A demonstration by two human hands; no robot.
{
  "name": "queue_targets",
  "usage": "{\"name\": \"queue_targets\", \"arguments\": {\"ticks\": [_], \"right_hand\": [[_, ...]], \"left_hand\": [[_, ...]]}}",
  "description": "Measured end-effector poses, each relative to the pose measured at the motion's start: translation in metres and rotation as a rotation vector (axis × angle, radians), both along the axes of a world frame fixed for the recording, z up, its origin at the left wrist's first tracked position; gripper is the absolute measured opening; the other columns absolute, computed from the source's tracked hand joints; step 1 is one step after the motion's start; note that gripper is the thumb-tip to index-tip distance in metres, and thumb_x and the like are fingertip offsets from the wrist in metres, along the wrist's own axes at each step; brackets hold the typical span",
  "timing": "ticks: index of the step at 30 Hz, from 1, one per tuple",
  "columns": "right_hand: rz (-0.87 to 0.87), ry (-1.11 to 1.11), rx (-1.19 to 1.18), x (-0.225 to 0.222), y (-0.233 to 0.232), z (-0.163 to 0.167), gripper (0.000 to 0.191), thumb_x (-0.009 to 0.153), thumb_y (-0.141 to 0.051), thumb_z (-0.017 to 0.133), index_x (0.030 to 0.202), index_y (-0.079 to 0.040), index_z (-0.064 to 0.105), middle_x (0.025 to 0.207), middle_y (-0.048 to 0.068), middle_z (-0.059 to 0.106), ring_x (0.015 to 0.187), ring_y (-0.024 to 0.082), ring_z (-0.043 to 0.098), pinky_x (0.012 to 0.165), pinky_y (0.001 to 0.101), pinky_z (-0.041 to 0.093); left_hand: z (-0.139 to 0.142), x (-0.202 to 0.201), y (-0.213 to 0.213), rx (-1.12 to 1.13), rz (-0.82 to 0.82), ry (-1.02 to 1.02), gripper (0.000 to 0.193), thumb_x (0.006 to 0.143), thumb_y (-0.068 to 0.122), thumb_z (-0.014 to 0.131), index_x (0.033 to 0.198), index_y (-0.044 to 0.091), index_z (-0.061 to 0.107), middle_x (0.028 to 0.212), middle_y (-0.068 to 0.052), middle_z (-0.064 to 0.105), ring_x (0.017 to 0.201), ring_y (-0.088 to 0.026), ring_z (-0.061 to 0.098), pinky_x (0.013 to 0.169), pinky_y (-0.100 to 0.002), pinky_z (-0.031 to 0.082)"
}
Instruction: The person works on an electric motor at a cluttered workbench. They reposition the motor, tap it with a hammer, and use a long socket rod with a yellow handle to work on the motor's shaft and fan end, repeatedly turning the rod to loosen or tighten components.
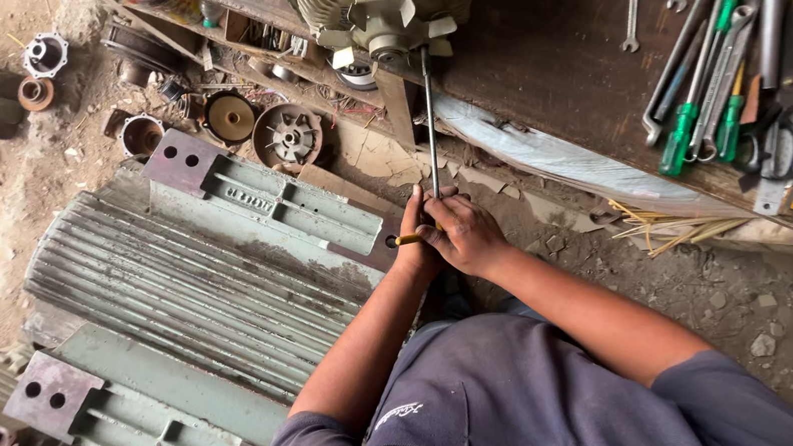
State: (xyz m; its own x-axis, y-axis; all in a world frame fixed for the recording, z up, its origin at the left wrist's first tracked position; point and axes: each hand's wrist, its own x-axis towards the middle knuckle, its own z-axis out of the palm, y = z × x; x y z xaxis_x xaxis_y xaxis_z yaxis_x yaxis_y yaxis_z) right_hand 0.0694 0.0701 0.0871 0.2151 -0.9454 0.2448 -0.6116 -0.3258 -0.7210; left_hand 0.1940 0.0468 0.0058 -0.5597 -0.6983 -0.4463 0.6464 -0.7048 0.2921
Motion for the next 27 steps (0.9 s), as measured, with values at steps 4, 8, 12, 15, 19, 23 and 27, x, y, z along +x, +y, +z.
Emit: {"name": "queue_targets", "arguments": {"ticks": [4,8,12,15,19,23,27], "right_hand": [[0.075,-0.118,0.175,-0.015,0.006,0.017,0.049,0.103,-0.050,0.058,0.105,-0.001,0.061,0.093,0.018,0.064,0.087,0.037,0.065,0.075,0.0460,0.052],[0.151,-0.178,0.129,-0.030,0.036,0.024,0.053,0.091,-0.054,0.069,0.096,-0.002,0.060,0.086,0.014,0.063,0.077,0.028,0.063,0.067,0.0404,0.049],[0.113,-0.156,0.208,-0.060,0.080,0.029,0.053,0.075,-0.046,0.085,0.076,-0.004,0.053,0.069,0.010,0.056,0.061,0.023,0.057,0.055,0.0370,0.046],[0.028,-0.203,0.369,-0.089,0.092,0.032,0.041,0.081,-0.030,0.083,0.071,-0.003,0.054,0.062,0.011,0.053,0.054,0.024,0.053,0.052,0.0382,0.043],[0.099,-0.207,0.342,-0.114,0.072,0.035,0.029,0.090,-0.015,0.075,0.074,0.000,0.056,0.064,0.012,0.057,0.057,0.028,0.058,0.053,0.0397,0.044],[0.220,-0.368,0.321,-0.126,0.033,0.032,0.018,0.088,-0.011,0.071,0.078,-0.002,0.059,0.070,0.011,0.062,0.065,0.031,0.065,0.057,0.0416,0.047],[0.314,-0.405,0.461,-0.142,-0.003,0.019,0.019,0.087,-0.016,0.074,0.078,-0.004,0.062,0.071,0.010,0.065,0.065,0.030,0.068,0.058,0.0425,0.050]], "left_hand": [[0.005,-0.011,0.008,-0.016,-0.076,-0.087,0.068,0.102,0.064,0.047,0.131,0.004,0.057,0.113,-0.016,0.068,0.104,-0.028,0.067,0.096,-0.040,0.053],[0.032,-0.004,0.010,-0.093,-0.356,-0.188,0.071,0.096,0.063,0.050,0.137,0.006,0.057,0.120,-0.013,0.071,0.112,-0.025,0.068,0.100,-0.040,0.053],[0.077,0.029,-0.014,-0.515,-0.693,-0.830,0.068,0.098,0.058,0.059,0.135,0.001,0.063,0.112,-0.020,0.071,0.102,-0.027,0.068,0.087,-0.041,0.050],[0.113,0.043,-0.041,-0.826,-0.724,-1.156,0.063,0.094,0.055,0.067,0.129,0.003,0.066,0.120,-0.017,0.072,0.112,-0.026,0.070,0.095,-0.038,0.054],[0.151,0.022,-0.066,-0.921,-0.589,-1.373,0.057,0.087,0.049,0.072,0.125,0.007,0.065,0.120,-0.014,0.070,0.105,-0.029,0.071,0.089,-0.040,0.056],[0.173,-0.019,-0.081,-1.278,-0.642,-1.473,0.049,0.085,0.037,0.075,0.124,0.009,0.069,0.125,-0.014,0.067,0.114,-0.039,0.062,0.096,-0.046,0.051],[0.174,-0.047,-0.096,-1.209,-0.833,-1.422,0.047,0.086,0.039,0.077,0.121,0.009,0.068,0.123,-0.013,0.067,0.116,-0.037,0.061,0.095,-0.046,0.050]]}}
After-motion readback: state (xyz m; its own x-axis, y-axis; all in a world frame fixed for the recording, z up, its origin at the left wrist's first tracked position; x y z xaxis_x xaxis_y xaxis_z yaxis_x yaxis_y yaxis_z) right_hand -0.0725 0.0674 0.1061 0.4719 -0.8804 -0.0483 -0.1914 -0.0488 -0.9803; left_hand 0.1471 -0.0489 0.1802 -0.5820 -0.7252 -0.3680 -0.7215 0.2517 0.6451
